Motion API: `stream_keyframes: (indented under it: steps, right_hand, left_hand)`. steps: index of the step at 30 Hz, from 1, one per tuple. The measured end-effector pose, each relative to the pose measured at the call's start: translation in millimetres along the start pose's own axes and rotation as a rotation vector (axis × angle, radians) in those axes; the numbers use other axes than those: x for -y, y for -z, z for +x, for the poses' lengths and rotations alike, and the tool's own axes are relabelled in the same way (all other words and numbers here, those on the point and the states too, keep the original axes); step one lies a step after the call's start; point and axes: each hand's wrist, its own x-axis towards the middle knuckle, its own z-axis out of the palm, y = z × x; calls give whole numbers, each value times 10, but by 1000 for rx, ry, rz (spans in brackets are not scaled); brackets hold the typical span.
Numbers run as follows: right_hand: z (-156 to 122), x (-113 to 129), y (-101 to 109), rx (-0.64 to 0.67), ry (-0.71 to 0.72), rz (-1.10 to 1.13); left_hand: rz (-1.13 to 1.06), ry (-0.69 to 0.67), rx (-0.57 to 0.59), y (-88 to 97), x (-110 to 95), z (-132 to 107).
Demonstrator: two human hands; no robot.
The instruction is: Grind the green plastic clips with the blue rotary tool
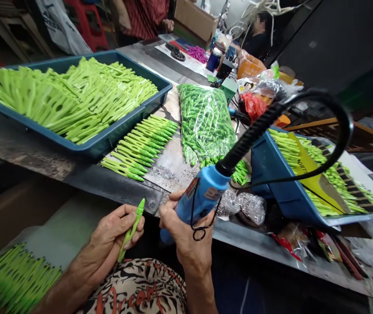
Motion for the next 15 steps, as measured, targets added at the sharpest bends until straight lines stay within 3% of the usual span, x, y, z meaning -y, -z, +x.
stream_keyframes:
  steps: [3,9,15]
  right_hand:
    - [29,41,5,-38,57,95]
    - [79,137,-26,-10,261,247]
    - [135,195,-124,46,359,290]
  left_hand:
    - [66,-51,-100,3,8,-32]
    - [121,9,-174,-3,5,-31]
    - [113,41,-217,-45,1,26]
